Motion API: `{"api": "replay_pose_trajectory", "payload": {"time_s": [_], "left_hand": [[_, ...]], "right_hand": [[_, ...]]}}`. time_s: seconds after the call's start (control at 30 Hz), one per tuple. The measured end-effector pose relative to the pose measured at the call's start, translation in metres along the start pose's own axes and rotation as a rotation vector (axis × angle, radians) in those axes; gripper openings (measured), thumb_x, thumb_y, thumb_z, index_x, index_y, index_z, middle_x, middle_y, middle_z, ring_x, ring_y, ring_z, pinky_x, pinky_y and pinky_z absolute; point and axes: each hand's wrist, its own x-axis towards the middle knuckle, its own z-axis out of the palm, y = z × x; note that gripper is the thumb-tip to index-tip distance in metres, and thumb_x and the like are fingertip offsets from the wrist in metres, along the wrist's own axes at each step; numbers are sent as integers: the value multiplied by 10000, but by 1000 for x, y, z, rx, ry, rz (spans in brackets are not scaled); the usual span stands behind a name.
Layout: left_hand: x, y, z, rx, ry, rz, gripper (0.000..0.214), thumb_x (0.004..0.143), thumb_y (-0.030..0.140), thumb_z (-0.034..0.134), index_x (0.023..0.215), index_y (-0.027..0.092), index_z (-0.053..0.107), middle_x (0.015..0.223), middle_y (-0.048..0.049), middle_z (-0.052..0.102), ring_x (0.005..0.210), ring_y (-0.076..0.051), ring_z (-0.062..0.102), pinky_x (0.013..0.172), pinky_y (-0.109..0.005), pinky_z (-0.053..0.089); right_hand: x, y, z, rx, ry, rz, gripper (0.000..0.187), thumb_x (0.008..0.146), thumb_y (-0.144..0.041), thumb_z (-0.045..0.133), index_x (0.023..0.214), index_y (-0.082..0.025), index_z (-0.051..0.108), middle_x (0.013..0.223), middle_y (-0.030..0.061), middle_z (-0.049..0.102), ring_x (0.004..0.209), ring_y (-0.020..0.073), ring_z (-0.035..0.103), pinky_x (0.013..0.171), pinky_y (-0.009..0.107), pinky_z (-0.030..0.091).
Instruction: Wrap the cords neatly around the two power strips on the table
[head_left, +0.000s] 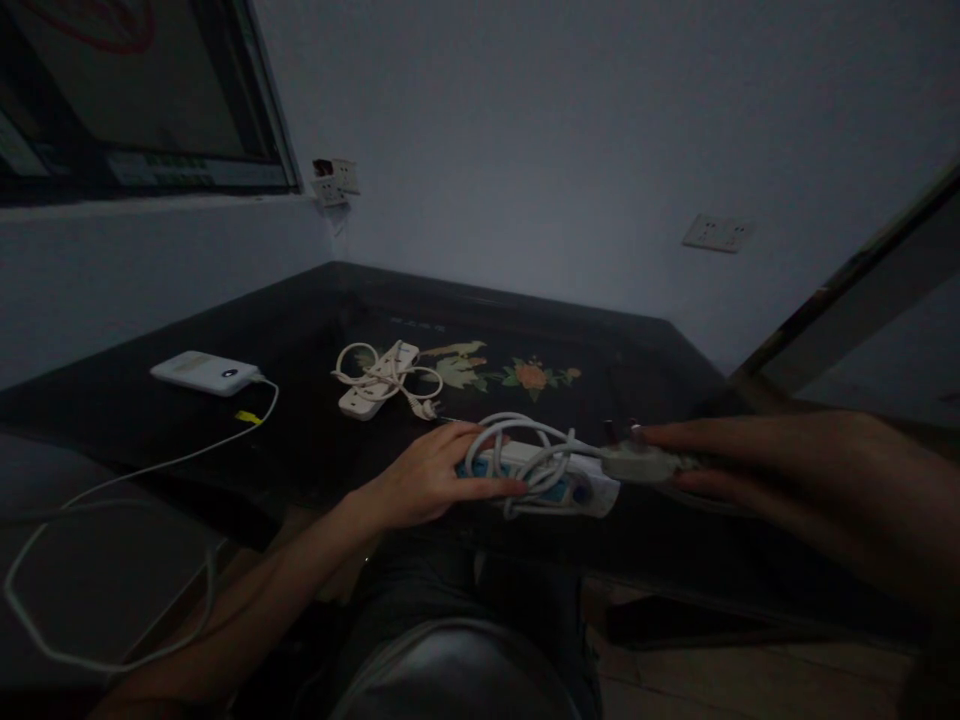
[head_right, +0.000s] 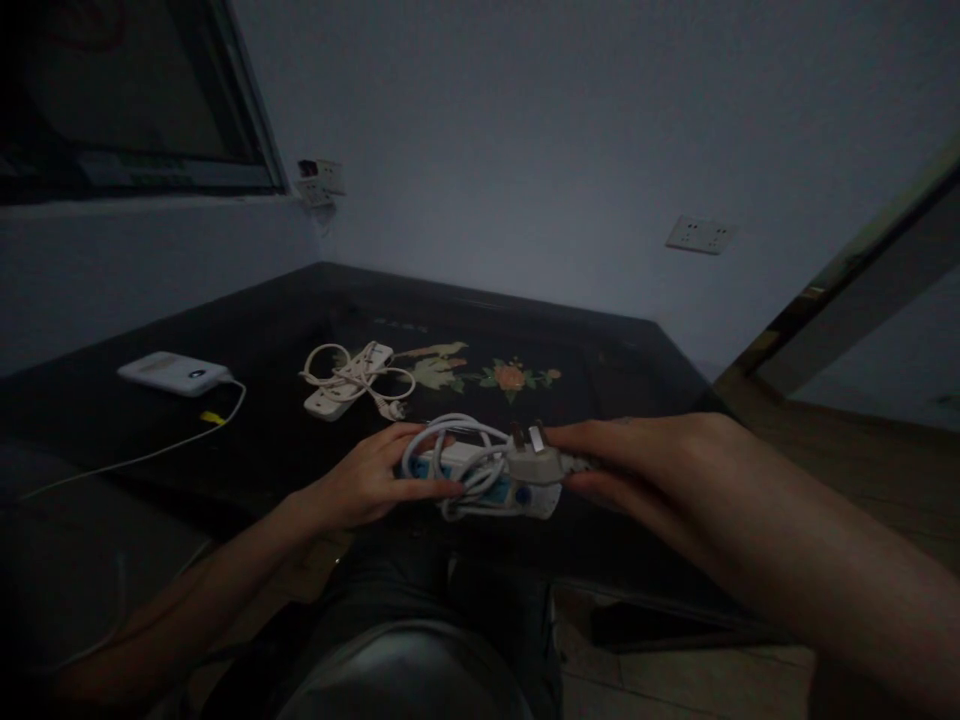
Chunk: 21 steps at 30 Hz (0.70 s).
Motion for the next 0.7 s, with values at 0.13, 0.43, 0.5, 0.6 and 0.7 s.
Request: {"api": "replay_pose_trajectory", "payload": {"time_s": [0.13,0.43,0.5,0.6,0.7], "left_hand": [[5,1,2,2,21,20,513,907,133,455,1332,420,461,1358,-70,448,1193,-252,439,917,-381,439],[10,-2,1,36,-3,9,400,947,243,437,1310,401,493,1323,-75,482,1193,-263,447,905,-387,451],[10,-3,0,35,17,2,410,939,217,441,1306,390,501,1315,-82,488,1184,-267,449,898,-392,455],[9,-3,-2,44,52,-15,493,910,129,439,1328,388,474,1313,-89,481,1168,-263,451,887,-399,466],[8,-3,-2,48,67,-22,548,882,87,457,1335,395,465,1331,-90,464,1163,-259,447,894,-407,469]], "right_hand": [[10,-6,8,-57,-47,31,254,890,-367,544,1092,-329,692,884,17,758,627,215,701,503,305,514],[48,-17,48,-313,-102,78,167,897,-297,542,922,-222,689,829,62,739,712,229,695,590,307,506],[50,-12,53,-263,-69,4,158,902,-262,533,927,-199,676,942,92,726,876,247,682,711,338,528],[52,3,61,-198,-64,-41,187,916,-230,502,1032,-178,639,1091,117,686,1020,251,636,840,373,513],[55,14,70,-189,-94,-24,207,937,-229,454,1054,-175,616,1058,114,681,955,240,642,811,377,508]]}}
